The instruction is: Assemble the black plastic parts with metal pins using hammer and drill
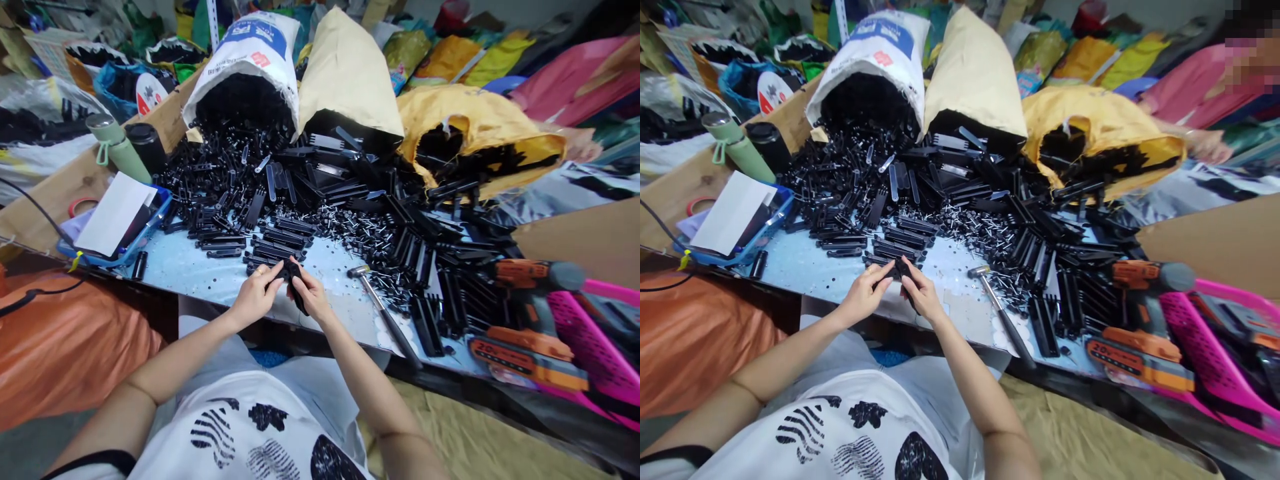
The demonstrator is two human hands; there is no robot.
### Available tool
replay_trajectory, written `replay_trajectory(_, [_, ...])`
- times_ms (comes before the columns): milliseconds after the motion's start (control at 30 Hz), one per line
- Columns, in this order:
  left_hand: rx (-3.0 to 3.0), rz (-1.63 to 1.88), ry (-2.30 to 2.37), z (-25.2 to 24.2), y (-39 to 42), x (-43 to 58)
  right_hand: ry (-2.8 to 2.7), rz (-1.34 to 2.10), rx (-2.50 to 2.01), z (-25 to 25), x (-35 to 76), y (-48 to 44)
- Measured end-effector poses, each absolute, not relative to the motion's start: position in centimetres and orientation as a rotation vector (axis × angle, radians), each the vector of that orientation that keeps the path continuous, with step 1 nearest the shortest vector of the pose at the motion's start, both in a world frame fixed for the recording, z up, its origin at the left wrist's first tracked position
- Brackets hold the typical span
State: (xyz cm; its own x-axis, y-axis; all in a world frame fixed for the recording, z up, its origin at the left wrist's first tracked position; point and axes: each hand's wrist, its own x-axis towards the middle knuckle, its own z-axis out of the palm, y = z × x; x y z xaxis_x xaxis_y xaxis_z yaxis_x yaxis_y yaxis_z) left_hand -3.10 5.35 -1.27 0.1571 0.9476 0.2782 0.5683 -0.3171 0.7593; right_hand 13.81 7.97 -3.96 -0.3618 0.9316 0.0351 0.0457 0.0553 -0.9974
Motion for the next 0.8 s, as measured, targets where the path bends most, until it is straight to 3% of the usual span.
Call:
replay_trajectory(367, [2.225, 0.935, 1.361, -0.9, 5.3, -3.1, -2.227, 0.939, -0.873, -1.7, 17.8, 9.2])
replay_trajectory(567, [2.059, 1.400, 1.412, -1.3, 5.5, -1.0, -1.821, 0.860, -0.940, -3.2, 15.4, 7.3])
replay_trajectory(800, [2.020, 1.251, 1.322, -2.0, 5.7, -1.5, -1.832, 0.950, -0.996, -5.1, 14.5, 6.6])
